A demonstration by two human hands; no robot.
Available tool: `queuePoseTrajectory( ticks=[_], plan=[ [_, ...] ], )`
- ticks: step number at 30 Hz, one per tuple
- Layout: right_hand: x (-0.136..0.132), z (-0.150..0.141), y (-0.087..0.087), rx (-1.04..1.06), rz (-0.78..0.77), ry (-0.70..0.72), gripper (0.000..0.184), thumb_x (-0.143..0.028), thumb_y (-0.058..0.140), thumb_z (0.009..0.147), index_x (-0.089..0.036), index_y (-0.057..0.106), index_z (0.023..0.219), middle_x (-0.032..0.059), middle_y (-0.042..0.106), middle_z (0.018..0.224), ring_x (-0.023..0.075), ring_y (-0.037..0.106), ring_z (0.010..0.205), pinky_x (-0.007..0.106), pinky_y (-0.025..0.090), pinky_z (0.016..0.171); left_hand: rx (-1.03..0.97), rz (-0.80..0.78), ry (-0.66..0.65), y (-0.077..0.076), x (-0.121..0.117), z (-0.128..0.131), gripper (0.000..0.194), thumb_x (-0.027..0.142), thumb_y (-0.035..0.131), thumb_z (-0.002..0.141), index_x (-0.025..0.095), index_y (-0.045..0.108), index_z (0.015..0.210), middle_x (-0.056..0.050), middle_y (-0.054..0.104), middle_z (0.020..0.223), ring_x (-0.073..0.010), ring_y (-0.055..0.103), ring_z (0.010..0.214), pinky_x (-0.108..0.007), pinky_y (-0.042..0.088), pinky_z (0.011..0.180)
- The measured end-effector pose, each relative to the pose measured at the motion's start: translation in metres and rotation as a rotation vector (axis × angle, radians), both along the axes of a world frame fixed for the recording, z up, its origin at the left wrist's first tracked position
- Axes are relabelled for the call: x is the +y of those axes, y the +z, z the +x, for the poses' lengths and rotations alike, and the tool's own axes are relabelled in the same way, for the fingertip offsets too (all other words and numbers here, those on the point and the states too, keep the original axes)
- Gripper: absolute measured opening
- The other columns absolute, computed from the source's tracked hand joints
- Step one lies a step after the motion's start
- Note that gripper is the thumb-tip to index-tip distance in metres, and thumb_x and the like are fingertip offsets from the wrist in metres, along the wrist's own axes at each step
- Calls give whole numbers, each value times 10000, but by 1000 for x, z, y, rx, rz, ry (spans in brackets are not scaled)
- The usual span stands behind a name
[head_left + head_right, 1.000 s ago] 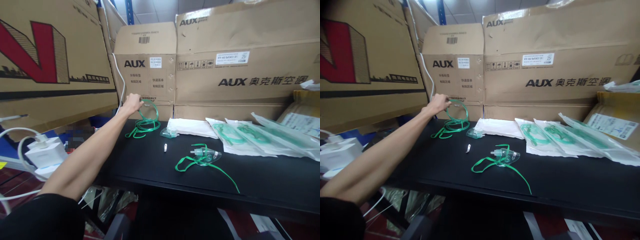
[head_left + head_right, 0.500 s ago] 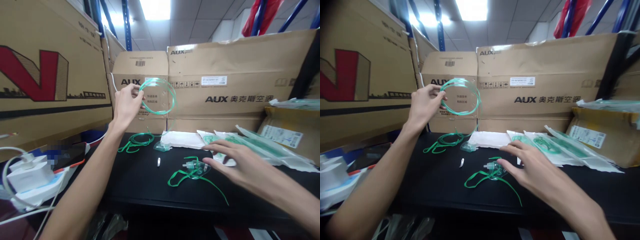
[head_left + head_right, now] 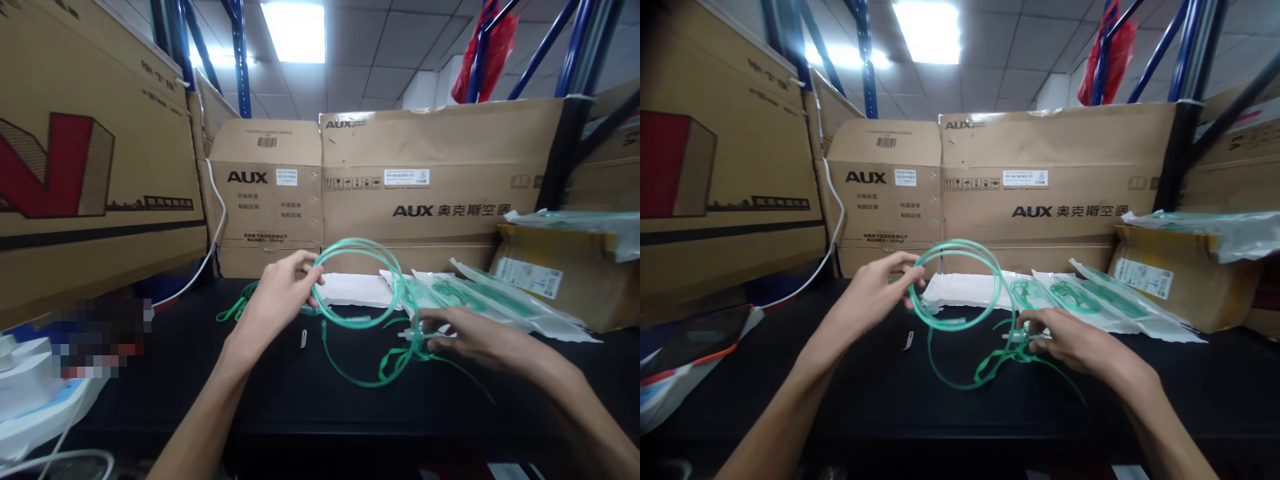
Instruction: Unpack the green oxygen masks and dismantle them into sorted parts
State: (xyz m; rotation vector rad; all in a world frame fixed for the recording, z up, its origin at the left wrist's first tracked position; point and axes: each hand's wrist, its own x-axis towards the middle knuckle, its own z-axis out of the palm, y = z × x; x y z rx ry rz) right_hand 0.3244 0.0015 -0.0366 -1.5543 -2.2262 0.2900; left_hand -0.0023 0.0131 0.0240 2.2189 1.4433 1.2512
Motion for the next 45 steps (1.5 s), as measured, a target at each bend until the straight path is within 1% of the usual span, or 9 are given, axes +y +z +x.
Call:
queuePoseTrajectory(
  ticks=[3,7,12,18,24,30,35,40,45],
  plan=[
    [6,18,0,-29,-84,-39,350,-313,639,847,-326,730,1185,51,746,1182,307,695,1094,382,544,907,159,-153,-59,-16,8,-1,277,391,513,959,216,682,1092,2,766,907,-132,691,565,-252,519,613],
    [9,21,3,-41,-95,-62,381,-405,610,886,-335,708,1247,53,711,1299,320,658,1195,427,513,989,301,-228,-59,-33,10,-7,354,510,551,929,241,751,1040,-4,739,766,-197,697,674,-290,491,647],
    [6,-2,13,-60,43,-67,397,-547,526,949,-329,717,1220,50,721,1284,318,648,1202,450,511,978,407,-222,8,-45,6,-21,367,490,472,988,268,753,1069,-55,737,1026,-272,641,1043,-367,451,869],
    [-18,-53,11,-20,65,130,320,-503,546,971,-311,731,1147,38,733,1194,273,663,1127,391,511,954,516,-307,-22,-54,9,-24,175,374,671,855,303,765,984,-17,741,963,-263,658,997,-332,458,784],
    [-49,-100,-3,-15,-88,214,287,-396,628,953,-303,699,1215,40,684,1261,254,623,1192,368,499,994,564,-289,-42,-66,14,-18,373,254,657,833,328,689,1197,-6,739,1035,-247,655,1038,-337,464,845],
    [-52,-98,-10,-42,94,367,290,-151,482,920,-266,686,1092,45,674,1121,215,626,1001,318,528,847,572,-226,-79,-68,24,-21,335,200,594,856,254,688,1173,-48,723,1062,-257,646,1032,-348,473,852],
    [-55,-95,-3,-32,41,399,358,-78,466,872,-292,697,1041,24,677,1025,217,632,947,299,528,805,535,-168,-150,-63,21,-16,331,182,534,914,247,682,1203,-67,690,1221,-267,615,1148,-367,469,922],
    [-55,-96,4,1,-109,363,246,-286,595,951,-327,734,1149,4,682,1182,213,636,1100,308,501,968,495,-154,-187,-61,8,-7,306,222,502,968,266,696,1200,-56,695,1218,-253,601,1188,-362,454,991],
    [-44,-69,21,-35,-80,184,420,-607,592,924,-371,716,1248,10,638,1376,286,582,1272,396,424,1092,479,-191,-164,-58,2,-7,301,332,492,993,303,719,1189,-45,706,1185,-275,597,1202,-364,458,977]
  ],
)
